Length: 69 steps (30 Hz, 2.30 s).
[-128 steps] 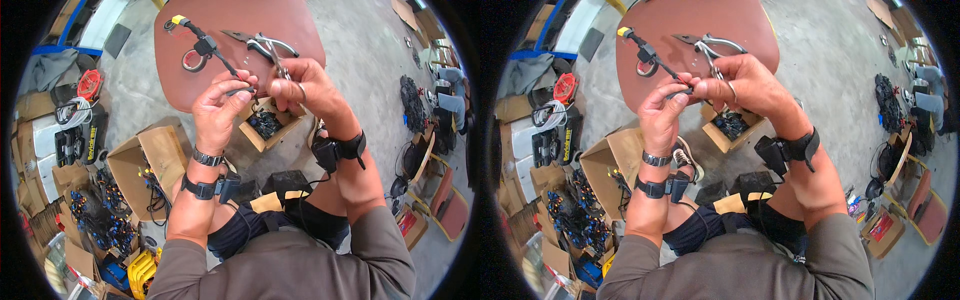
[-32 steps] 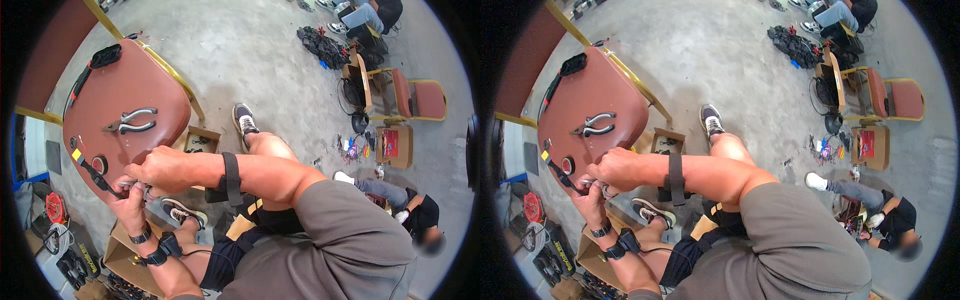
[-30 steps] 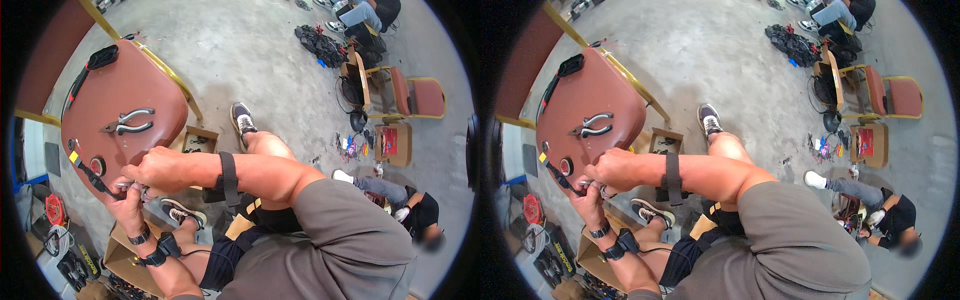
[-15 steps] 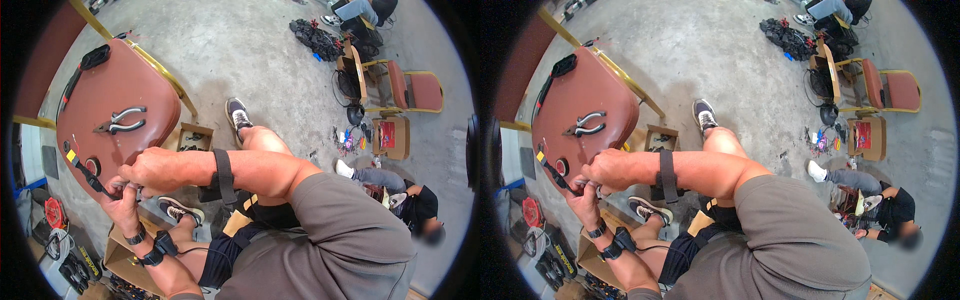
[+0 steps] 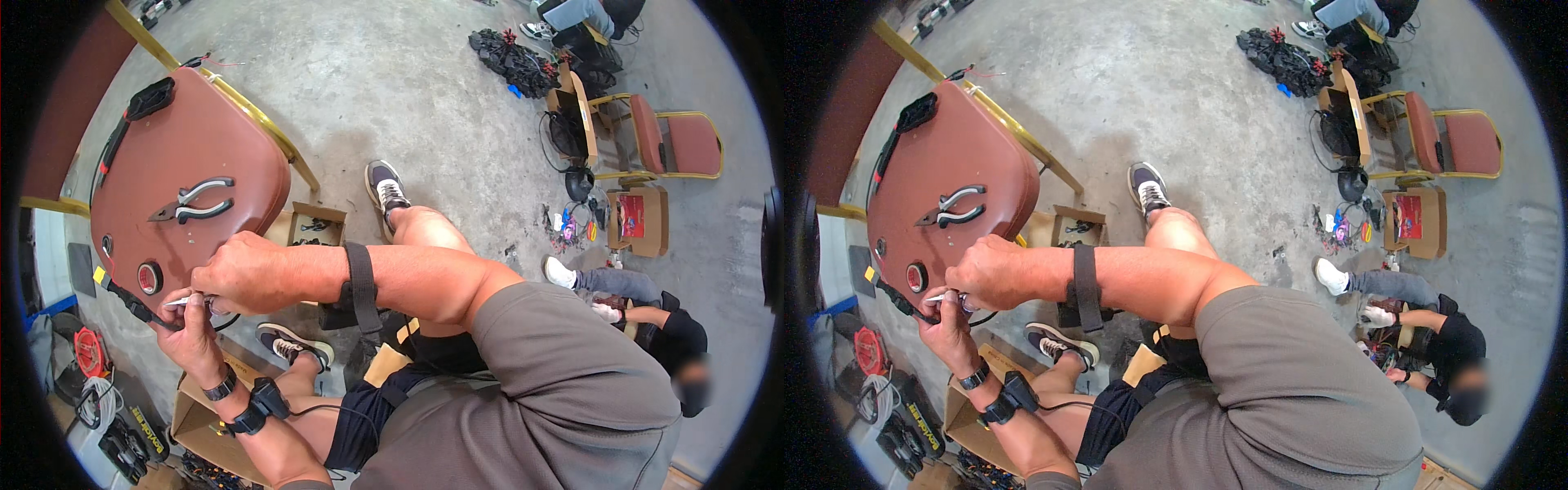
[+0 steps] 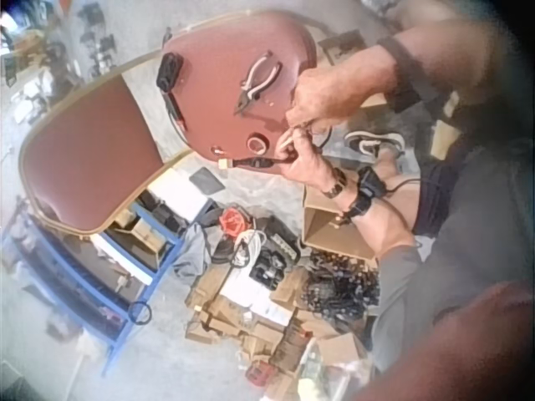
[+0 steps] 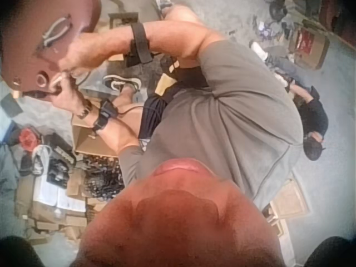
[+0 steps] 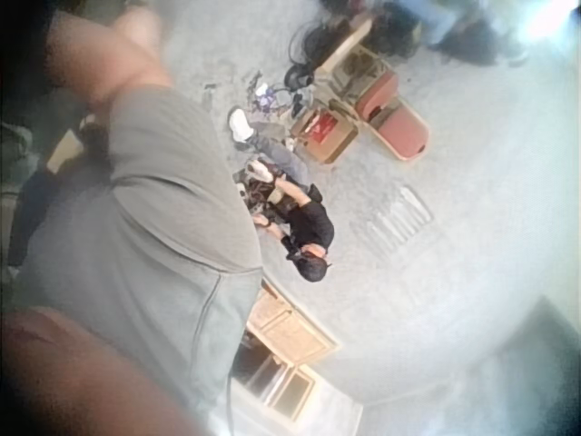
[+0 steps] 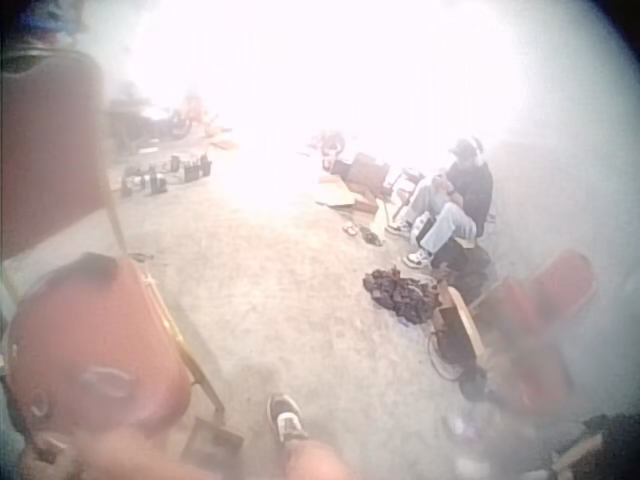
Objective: Repairing a wiring harness by cutting and taping wires.
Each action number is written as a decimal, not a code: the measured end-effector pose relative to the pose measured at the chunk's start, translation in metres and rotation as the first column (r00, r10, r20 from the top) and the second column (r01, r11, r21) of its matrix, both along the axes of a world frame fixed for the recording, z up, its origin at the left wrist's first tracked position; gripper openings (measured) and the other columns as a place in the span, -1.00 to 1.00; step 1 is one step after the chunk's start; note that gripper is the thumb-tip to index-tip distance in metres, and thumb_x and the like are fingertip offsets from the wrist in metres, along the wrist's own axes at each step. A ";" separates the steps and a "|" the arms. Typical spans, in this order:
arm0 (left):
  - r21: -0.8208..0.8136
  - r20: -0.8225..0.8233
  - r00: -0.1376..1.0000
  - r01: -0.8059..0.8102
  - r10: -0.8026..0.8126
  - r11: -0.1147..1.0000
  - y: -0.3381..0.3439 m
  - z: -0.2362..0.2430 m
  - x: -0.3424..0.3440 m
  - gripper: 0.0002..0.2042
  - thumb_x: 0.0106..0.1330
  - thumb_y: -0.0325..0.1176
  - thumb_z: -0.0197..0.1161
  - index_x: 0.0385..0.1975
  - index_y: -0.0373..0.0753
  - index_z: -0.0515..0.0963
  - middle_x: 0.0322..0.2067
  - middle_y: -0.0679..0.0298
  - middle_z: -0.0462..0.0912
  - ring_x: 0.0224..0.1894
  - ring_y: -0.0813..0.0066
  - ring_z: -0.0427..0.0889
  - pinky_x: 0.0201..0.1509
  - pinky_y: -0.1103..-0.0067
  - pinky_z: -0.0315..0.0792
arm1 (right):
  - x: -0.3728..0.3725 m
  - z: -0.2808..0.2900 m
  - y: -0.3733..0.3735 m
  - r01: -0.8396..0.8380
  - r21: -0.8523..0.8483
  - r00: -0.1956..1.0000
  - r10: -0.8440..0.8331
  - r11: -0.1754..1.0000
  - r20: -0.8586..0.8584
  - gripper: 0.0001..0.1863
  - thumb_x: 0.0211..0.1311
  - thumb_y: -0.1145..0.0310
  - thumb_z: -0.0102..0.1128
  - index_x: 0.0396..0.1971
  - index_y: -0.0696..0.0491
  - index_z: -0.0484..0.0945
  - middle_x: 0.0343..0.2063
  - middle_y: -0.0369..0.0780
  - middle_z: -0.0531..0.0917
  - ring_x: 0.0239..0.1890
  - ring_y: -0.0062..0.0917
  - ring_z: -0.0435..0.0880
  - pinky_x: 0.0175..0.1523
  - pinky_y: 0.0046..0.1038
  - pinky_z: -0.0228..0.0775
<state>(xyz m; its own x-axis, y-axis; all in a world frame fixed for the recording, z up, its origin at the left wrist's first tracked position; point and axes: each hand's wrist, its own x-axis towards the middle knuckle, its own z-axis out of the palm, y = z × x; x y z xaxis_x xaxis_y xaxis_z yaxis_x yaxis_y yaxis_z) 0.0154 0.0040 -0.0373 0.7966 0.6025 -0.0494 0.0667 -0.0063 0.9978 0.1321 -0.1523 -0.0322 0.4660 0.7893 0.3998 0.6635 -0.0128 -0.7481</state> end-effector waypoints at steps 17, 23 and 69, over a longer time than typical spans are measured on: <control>-0.153 0.039 0.992 -0.110 0.117 0.982 -0.005 0.009 0.000 -0.77 0.28 -0.42 0.29 -0.13 -0.34 0.51 -0.46 0.25 0.62 -0.73 0.78 0.29 -0.69 0.82 0.09 | 0.023 -0.007 0.006 0.082 -0.146 0.988 -0.062 0.986 0.139 -0.81 -0.04 0.43 0.28 -0.40 0.10 0.48 -0.50 -0.15 0.55 -0.38 -0.20 0.61 -0.30 -0.23 0.48; -0.351 0.164 0.983 -0.020 0.082 0.936 -0.001 0.008 -0.001 -0.72 0.22 -0.56 0.22 -0.06 -0.36 0.47 -0.38 0.19 0.62 -0.60 0.56 0.49 -0.56 0.70 0.33 | 0.022 -0.003 0.015 0.152 0.018 0.969 -0.152 0.988 0.197 -0.88 -0.02 0.53 0.15 -0.41 0.12 0.50 -0.39 -0.11 0.54 -0.34 -0.18 0.59 -0.28 -0.23 0.50; -0.422 0.466 0.872 0.070 0.150 0.904 0.010 0.017 -0.029 -0.50 0.24 -0.17 0.34 0.06 -0.33 0.39 -0.14 -0.06 0.62 -0.29 0.15 0.69 -0.27 0.38 0.61 | 0.005 0.045 0.001 -0.009 -0.038 0.940 -0.005 0.999 -0.342 -0.90 0.25 0.53 0.10 -0.24 0.14 0.49 -0.59 -0.10 0.50 -0.53 -0.30 0.56 -0.40 -0.38 0.38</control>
<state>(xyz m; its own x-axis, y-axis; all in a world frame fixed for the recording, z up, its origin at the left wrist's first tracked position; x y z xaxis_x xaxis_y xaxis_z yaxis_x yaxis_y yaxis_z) -0.0137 0.0145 -0.0201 0.7605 0.6445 0.0789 -0.4262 0.4039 0.8095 0.1373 -0.1518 0.0124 0.5677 0.8020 0.1860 0.3677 -0.0449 -0.9288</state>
